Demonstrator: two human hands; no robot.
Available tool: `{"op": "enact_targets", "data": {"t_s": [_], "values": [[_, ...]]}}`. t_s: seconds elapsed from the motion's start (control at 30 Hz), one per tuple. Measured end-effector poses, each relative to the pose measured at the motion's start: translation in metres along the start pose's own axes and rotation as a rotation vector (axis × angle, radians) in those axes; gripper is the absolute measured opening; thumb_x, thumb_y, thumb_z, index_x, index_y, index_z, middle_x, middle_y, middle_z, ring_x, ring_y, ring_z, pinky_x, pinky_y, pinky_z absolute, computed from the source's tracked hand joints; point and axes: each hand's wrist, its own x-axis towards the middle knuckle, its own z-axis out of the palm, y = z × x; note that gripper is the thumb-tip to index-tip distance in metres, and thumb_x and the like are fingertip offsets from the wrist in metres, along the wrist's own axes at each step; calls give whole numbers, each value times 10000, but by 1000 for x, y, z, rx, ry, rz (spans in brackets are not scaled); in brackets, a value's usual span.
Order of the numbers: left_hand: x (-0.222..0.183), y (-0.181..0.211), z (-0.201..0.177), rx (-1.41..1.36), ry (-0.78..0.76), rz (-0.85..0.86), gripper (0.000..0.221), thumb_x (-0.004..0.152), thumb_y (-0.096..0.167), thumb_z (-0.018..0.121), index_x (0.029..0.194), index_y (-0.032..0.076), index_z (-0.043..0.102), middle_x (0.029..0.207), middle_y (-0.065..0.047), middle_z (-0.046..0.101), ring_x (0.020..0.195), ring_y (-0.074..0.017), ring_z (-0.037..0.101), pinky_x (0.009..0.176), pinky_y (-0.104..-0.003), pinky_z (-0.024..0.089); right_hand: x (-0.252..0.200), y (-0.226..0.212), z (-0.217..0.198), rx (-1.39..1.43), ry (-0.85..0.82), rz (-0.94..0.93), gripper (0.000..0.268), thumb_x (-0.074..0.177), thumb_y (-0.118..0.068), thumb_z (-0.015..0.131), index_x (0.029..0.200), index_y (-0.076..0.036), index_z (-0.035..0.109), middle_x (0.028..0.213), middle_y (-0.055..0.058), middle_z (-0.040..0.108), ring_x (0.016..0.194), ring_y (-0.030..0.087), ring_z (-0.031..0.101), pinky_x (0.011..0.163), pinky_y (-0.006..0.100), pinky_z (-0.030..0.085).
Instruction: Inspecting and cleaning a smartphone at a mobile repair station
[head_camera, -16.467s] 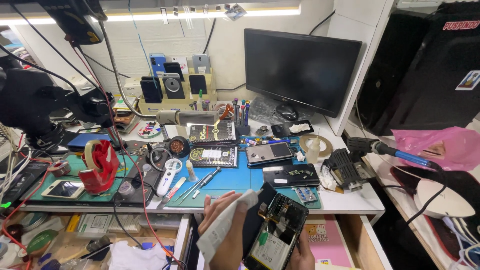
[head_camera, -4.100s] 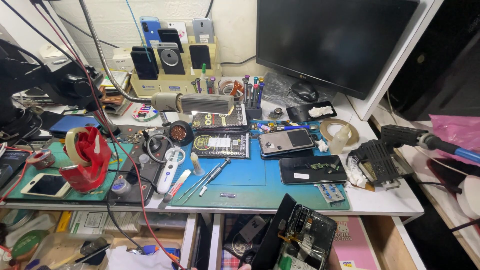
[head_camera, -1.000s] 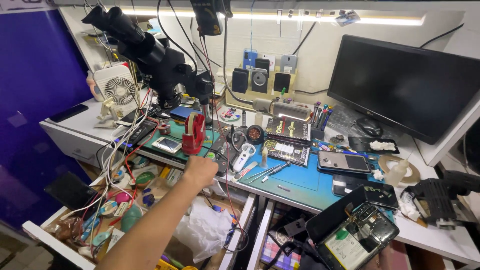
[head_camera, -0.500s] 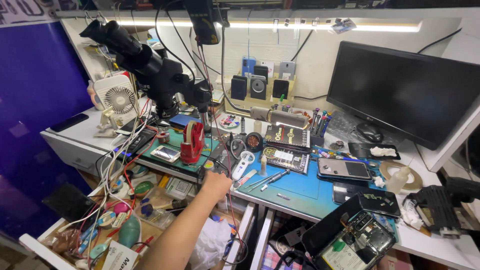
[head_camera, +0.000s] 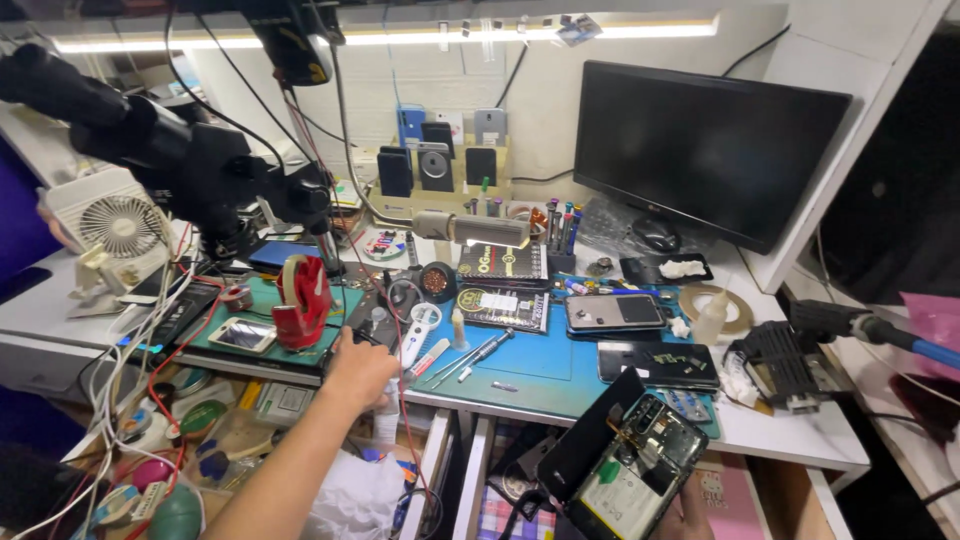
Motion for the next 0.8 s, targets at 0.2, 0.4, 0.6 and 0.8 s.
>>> {"op": "enact_targets", "data": {"t_s": [0.2, 0.4, 0.6, 0.8], "values": [[-59, -21, -49, -175, 51, -296, 503, 896, 598, 701, 1205, 202, 675, 1167, -52, 668, 1050, -274, 711, 962, -550, 492, 54, 9, 4, -62, 5, -331, 420, 1082, -238, 417, 1465, -170, 576, 1348, 214, 624, 1173, 443, 625, 957, 550, 518], [-145, -33, -51, -288, 365, -651, 690, 908, 623, 569, 1465, 226, 479, 1358, -152, 579, 1177, -337, 664, 865, -512, 614, 64, 6, -2, -38, -89, -340, 437, 1087, -237, 407, 1488, -155, 558, 1335, 158, 634, 1199, 359, 615, 976, 495, 492], [-154, 85, -32, -1325, 837, -183, 786, 913, 650, 296, 1575, 232, 232, 1716, -123, 124, 1505, -348, 266, 1091, -621, 384, -7, -16, 38, 121, -114, -186, 505, 1085, -348, 302, 1515, -174, 503, 1465, 174, 567, 1320, 415, 544, 1078, 574, 421], [-130, 157, -20, -1140, 407, 334, 860, 910, 710, 363, 1563, 194, 148, 1343, -103, 392, 1227, -368, 506, 949, -527, 470, -48, -31, 47, 63, -110, 146, 704, 1014, -617, 282, 1527, -181, 489, 1530, 138, 545, 1423, 373, 490, 1194, 552, 341]]}}
